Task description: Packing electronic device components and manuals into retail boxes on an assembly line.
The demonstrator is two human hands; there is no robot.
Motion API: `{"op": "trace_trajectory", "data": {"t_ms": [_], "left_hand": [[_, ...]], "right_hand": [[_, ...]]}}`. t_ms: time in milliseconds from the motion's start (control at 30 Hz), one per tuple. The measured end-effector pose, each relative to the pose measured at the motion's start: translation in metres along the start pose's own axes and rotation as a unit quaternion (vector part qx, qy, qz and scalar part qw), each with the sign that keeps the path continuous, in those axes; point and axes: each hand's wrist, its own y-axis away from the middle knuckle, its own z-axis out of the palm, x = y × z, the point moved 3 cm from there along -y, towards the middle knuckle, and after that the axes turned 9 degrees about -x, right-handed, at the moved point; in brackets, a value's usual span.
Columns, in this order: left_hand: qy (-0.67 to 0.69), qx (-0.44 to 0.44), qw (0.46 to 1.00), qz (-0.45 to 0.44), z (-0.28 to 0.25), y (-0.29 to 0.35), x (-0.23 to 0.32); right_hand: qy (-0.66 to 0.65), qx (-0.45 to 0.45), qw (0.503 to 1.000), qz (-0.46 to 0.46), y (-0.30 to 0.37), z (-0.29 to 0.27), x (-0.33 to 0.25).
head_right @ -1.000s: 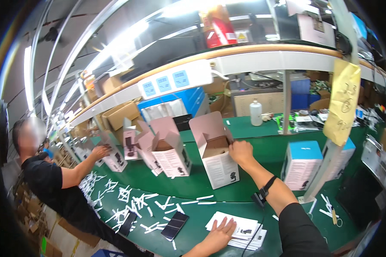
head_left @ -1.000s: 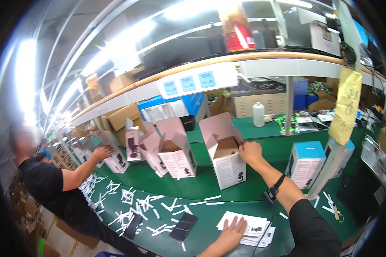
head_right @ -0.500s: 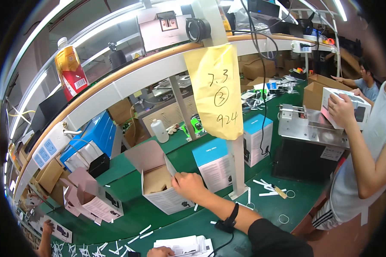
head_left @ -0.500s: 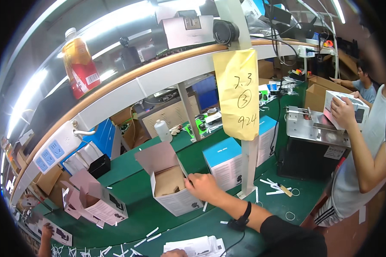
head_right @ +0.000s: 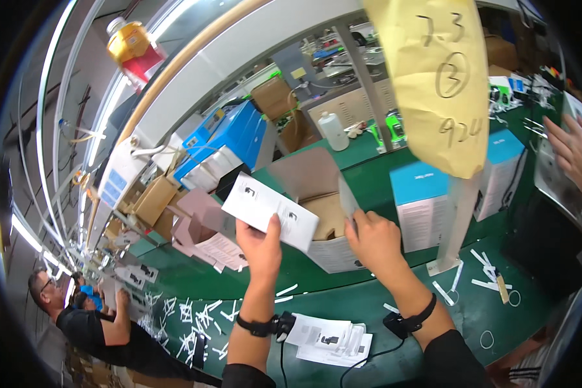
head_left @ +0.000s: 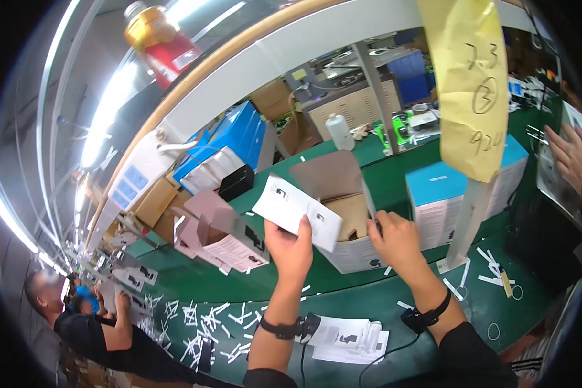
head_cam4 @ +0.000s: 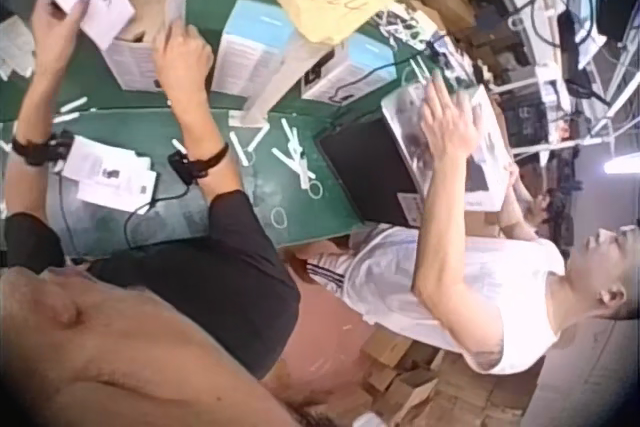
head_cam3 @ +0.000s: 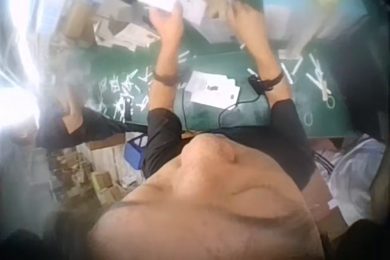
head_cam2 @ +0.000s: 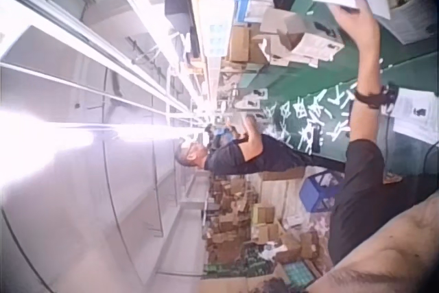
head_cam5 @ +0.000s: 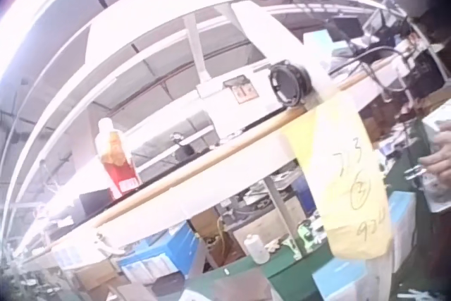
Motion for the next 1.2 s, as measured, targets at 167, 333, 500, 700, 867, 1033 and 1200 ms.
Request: {"op": "trace_trajectory", "data": {"t_ms": [167,333,500,700,867,1033,1200], "left_hand": [[-0.455,-0.022,0.856,0.245,0.010,-0.013,-0.019],[-0.505,-0.048,0.829,0.236,0.000,-0.021,-0.021],[-0.417,-0.059,0.900,0.113,-0.009,-0.030,-0.017],[-0.493,-0.164,0.854,0.022,0.002,-0.046,-0.021],[-0.492,-0.122,0.859,0.073,0.008,-0.031,-0.024],[-0.497,-0.170,0.844,0.113,0.023,-0.024,-0.014],[-0.507,-0.209,0.825,0.136,0.037,-0.015,-0.015]], "right_hand": [[0.022,-0.002,1.000,0.007,0.003,-0.001,-0.003],[0.011,-0.003,1.000,-0.008,0.005,-0.004,0.006],[0.040,-0.007,0.999,0.003,0.000,-0.005,0.012],[0.049,0.000,0.999,0.009,0.001,-0.007,0.014],[0.066,-0.010,0.998,0.013,0.001,-0.013,0.013],[0.043,-0.013,0.999,0.019,-0.001,-0.018,0.015],[0.045,-0.001,0.999,0.016,-0.004,-0.018,0.018]]}}
